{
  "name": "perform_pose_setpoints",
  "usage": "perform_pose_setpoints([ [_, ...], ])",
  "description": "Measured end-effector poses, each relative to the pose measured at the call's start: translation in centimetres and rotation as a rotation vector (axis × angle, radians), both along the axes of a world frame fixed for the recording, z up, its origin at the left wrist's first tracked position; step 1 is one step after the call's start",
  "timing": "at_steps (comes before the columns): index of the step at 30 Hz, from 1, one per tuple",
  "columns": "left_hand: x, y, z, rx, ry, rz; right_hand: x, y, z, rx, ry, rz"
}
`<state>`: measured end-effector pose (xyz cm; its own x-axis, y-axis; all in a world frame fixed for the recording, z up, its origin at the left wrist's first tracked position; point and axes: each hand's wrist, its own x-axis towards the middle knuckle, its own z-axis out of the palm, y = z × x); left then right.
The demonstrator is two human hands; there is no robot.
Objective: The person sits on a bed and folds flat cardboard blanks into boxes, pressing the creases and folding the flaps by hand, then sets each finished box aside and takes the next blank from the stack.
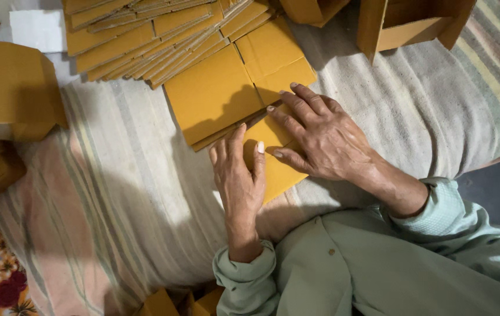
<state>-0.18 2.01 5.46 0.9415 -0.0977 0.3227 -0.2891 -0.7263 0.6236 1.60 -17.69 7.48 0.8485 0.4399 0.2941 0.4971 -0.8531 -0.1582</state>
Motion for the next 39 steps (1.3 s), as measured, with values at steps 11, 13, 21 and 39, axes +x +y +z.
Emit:
perform_pose_setpoints([
  [11, 0.5, -0.1, -0.8, 0.136, 0.004, -0.001, 1.2, -0.6, -1.4, -0.045, 0.104, -0.093],
  [13, 0.7, -0.1, -1.0, 0.172, -0.008, 0.003, 2.1, -0.8, -1.3, -0.071, 0.146, -0.183],
  [21, 1.2, -0.2, -1.0, 0.173, -0.051, -0.031, 3.1, 4.3, -0.9, -0.352, 0.112, 0.044],
  [39, 1.2, -0.1, -0.6, 0.226, 0.002, 0.007, 3.3, 5.2, -1.0, -0.221, 0.005, 0.089],
])
